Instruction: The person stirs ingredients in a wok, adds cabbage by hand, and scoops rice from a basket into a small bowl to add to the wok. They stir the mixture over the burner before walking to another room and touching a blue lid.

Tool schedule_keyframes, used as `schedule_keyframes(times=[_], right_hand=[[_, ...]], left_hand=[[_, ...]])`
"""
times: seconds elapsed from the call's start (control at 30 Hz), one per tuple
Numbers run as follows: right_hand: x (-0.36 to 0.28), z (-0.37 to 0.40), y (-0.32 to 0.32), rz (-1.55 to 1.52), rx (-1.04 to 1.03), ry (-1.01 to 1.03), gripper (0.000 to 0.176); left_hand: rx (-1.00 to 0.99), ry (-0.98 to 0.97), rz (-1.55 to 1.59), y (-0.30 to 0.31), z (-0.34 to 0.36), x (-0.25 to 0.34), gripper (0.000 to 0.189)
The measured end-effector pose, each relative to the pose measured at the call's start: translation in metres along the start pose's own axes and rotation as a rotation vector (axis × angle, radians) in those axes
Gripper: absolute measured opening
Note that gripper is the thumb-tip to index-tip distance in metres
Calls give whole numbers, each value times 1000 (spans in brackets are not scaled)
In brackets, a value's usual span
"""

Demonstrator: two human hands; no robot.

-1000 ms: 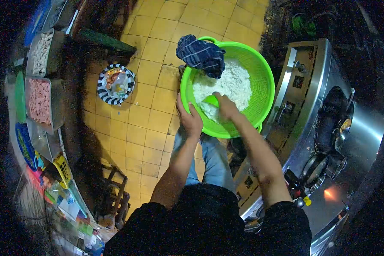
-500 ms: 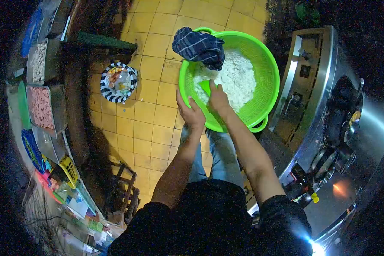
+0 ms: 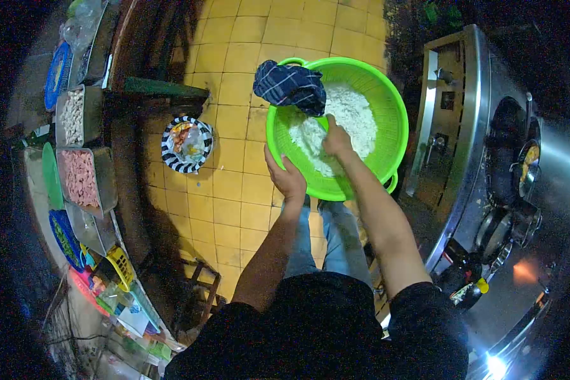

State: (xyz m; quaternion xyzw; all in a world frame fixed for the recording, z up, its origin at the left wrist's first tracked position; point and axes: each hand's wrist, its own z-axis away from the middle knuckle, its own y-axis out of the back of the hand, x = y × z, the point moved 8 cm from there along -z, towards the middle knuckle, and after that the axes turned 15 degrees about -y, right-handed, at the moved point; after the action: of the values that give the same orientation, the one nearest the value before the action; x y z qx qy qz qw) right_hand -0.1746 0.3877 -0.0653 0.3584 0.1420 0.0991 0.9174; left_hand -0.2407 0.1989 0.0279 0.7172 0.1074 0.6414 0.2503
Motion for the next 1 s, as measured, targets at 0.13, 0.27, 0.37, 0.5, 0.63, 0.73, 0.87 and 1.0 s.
schedule_keyframes(times=[0.13,0.27,0.37,0.5,0.63,0.73,0.87,1.0], right_hand=[[-29,25,-29,141,52,75,65],[-31,56,-38,155,-44,110,71],[-17,63,-31,142,-56,126,76],[7,61,-12,-32,-113,332,73],[22,90,30,-552,34,586,70],[60,119,31,-974,-436,-47,75],[84,157,51,-1275,-356,-149,80],[109,187,73,-1634,-309,-34,75]], left_hand=[[-19,-29,-20,2,3,-2,47],[-22,37,-6,0,-1,-2,47],[1,30,-51,-1,2,1,46],[-92,-22,-79,-3,-1,1,51],[-192,-159,-256,6,-3,17,61],[-452,-552,-310,4,15,82,59],[-688,-577,222,-20,49,136,46],[-705,-603,201,-20,70,200,36]])
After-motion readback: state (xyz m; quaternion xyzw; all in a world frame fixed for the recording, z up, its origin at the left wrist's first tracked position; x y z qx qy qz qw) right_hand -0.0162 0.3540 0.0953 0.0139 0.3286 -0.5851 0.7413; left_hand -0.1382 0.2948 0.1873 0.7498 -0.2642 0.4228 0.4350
